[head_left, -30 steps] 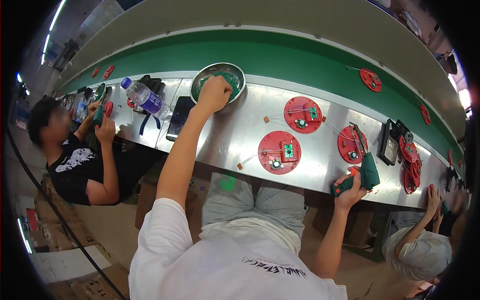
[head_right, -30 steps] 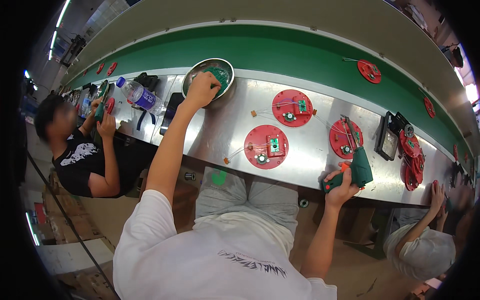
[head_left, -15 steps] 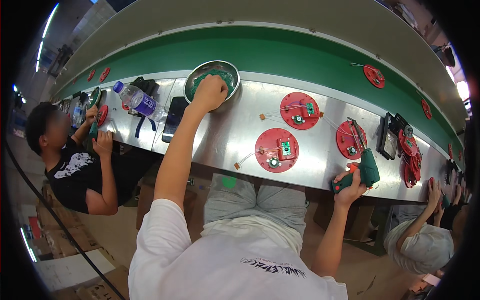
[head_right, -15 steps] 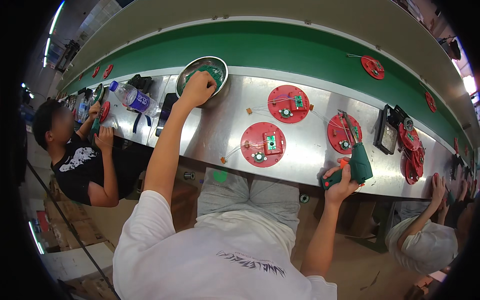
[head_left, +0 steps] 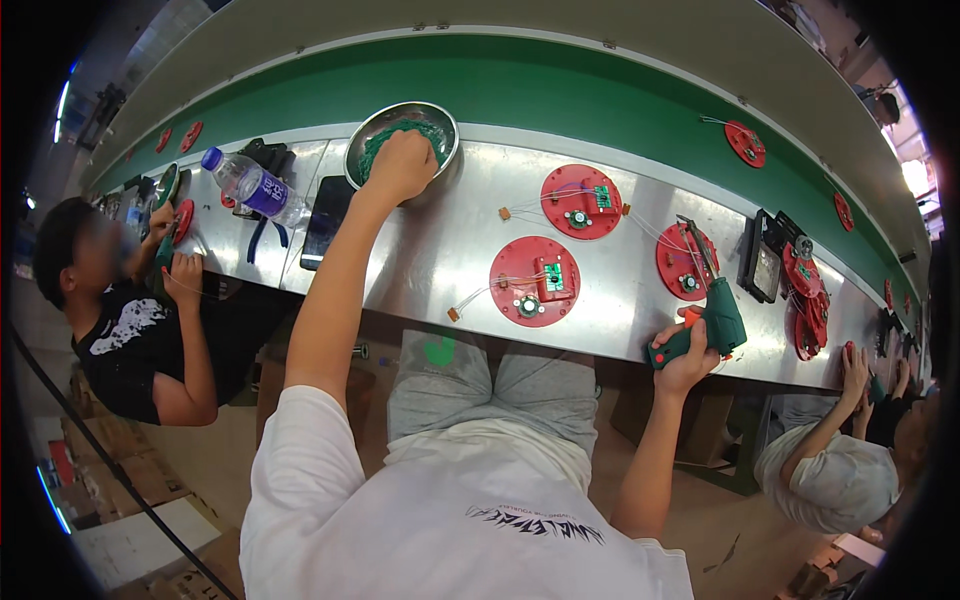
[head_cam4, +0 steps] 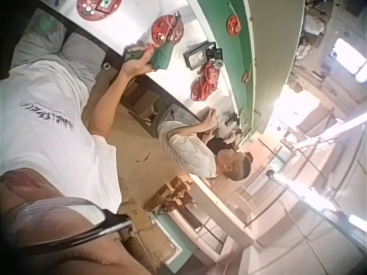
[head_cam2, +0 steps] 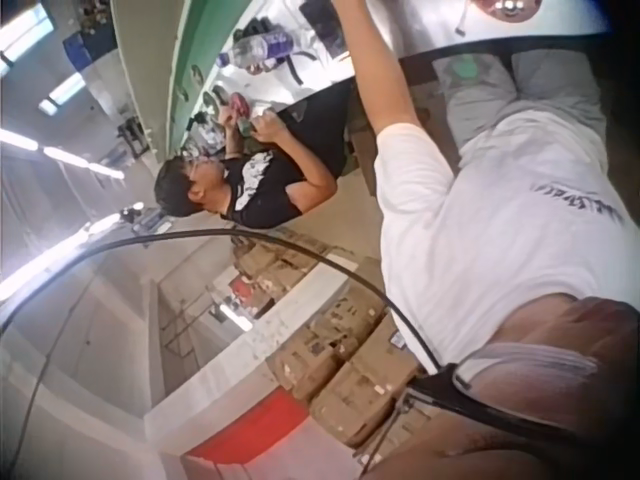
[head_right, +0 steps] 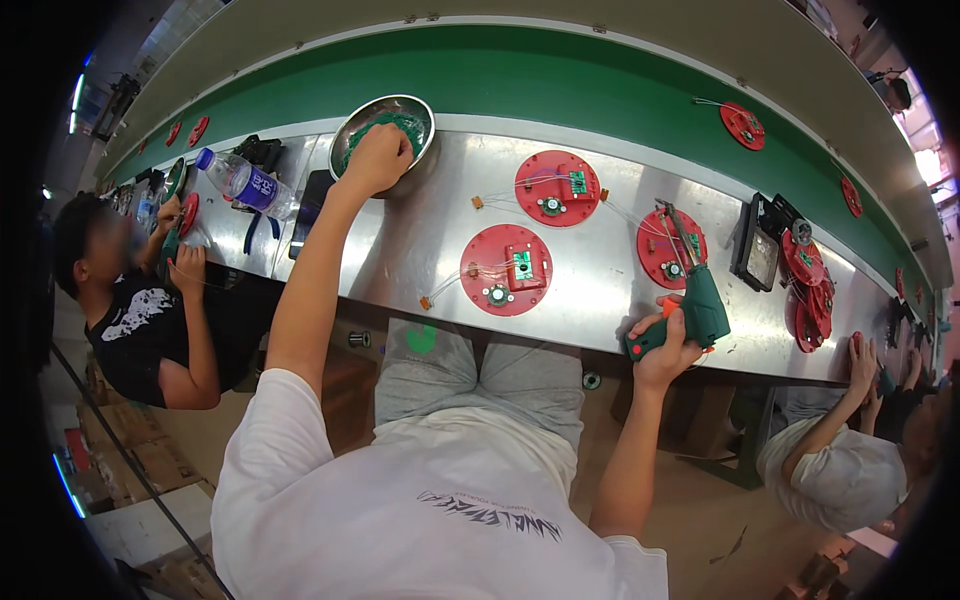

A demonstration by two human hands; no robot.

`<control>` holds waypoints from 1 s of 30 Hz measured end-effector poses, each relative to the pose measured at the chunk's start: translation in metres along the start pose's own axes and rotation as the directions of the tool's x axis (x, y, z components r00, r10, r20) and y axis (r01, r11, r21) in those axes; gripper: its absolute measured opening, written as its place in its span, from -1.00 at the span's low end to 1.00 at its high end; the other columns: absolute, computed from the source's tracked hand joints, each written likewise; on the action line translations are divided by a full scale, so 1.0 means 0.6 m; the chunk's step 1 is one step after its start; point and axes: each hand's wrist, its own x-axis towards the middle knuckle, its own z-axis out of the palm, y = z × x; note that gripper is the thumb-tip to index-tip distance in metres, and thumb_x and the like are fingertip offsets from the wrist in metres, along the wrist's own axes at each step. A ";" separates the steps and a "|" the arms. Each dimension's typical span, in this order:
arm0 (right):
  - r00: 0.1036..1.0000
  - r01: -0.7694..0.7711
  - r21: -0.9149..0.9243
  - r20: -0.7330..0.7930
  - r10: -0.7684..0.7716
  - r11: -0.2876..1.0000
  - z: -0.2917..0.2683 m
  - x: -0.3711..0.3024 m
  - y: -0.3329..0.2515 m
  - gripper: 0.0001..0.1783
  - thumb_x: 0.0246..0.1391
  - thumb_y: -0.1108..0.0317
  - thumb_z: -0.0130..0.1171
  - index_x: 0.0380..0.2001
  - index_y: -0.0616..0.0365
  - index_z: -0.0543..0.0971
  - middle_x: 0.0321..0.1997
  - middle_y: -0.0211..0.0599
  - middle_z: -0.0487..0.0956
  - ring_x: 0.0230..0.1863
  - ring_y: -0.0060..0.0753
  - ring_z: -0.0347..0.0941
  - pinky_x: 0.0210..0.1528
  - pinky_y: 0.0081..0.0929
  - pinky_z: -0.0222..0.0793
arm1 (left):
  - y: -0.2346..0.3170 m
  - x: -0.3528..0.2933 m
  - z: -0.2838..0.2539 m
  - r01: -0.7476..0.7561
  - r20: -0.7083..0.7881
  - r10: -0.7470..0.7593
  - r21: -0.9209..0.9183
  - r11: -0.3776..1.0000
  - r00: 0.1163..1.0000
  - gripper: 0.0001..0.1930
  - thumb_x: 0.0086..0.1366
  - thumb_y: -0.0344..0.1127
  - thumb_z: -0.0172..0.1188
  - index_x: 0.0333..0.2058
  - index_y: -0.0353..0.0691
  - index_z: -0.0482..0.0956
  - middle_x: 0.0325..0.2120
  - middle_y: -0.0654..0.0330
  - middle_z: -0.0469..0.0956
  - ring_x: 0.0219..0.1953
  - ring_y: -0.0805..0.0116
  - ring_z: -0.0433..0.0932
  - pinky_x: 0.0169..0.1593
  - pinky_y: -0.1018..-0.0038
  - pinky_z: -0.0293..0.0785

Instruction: The person takes components from a conveyor belt and wires from a metal bowl, then solders the wires onto circuit boards attached to plastic bases using a soldering iron.

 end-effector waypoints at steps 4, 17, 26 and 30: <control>1.000 -0.007 0.012 0.006 0.007 1.000 0.005 -0.002 -0.005 -0.68 0.33 0.23 0.05 -0.08 0.31 0.47 -0.27 -0.17 0.57 -0.66 -0.46 0.43 -0.64 -0.46 0.37 | -0.002 -0.001 -0.009 0.016 0.057 -0.010 -0.112 0.994 0.998 -0.86 0.15 -0.43 0.19 -0.52 -0.36 0.65 -0.38 -0.11 0.65 -0.24 -0.11 0.62 -0.09 0.11 0.54; 1.000 -0.012 0.011 0.023 0.011 1.000 -0.006 0.002 0.004 -0.69 0.31 0.24 0.05 -0.12 0.32 0.48 -0.31 -0.19 0.57 -0.68 -0.47 0.42 -0.64 -0.46 0.37 | -0.008 0.006 -0.015 -0.006 0.124 0.022 -0.131 0.991 0.992 -0.89 0.11 -0.43 0.20 -0.52 -0.34 0.65 -0.47 -0.11 0.63 -0.32 -0.08 0.63 -0.16 0.17 0.52; 0.994 0.004 0.034 0.111 -0.007 0.999 -0.014 0.001 0.005 -0.67 0.28 0.34 0.06 -0.01 0.37 0.46 -0.21 -0.08 0.57 -0.67 -0.42 0.44 -0.66 -0.48 0.38 | 0.007 -0.020 -0.057 -0.100 -0.224 -0.130 -0.786 0.610 0.966 -0.85 0.38 -0.38 0.17 -0.23 -0.35 0.60 -0.36 0.16 0.67 -0.34 0.47 0.60 -0.21 0.52 0.51; 0.988 0.003 0.059 0.154 -0.012 0.998 -0.028 -0.003 0.006 -0.63 0.26 0.39 0.06 0.07 0.37 0.44 -0.18 -0.06 0.58 -0.64 -0.39 0.45 -0.64 -0.48 0.39 | 0.056 -0.061 -0.088 0.032 -0.072 -0.202 -0.884 0.467 0.977 -0.87 0.39 -0.40 0.16 -0.21 -0.36 0.59 -0.39 0.24 0.63 -0.36 0.56 0.54 -0.25 0.59 0.46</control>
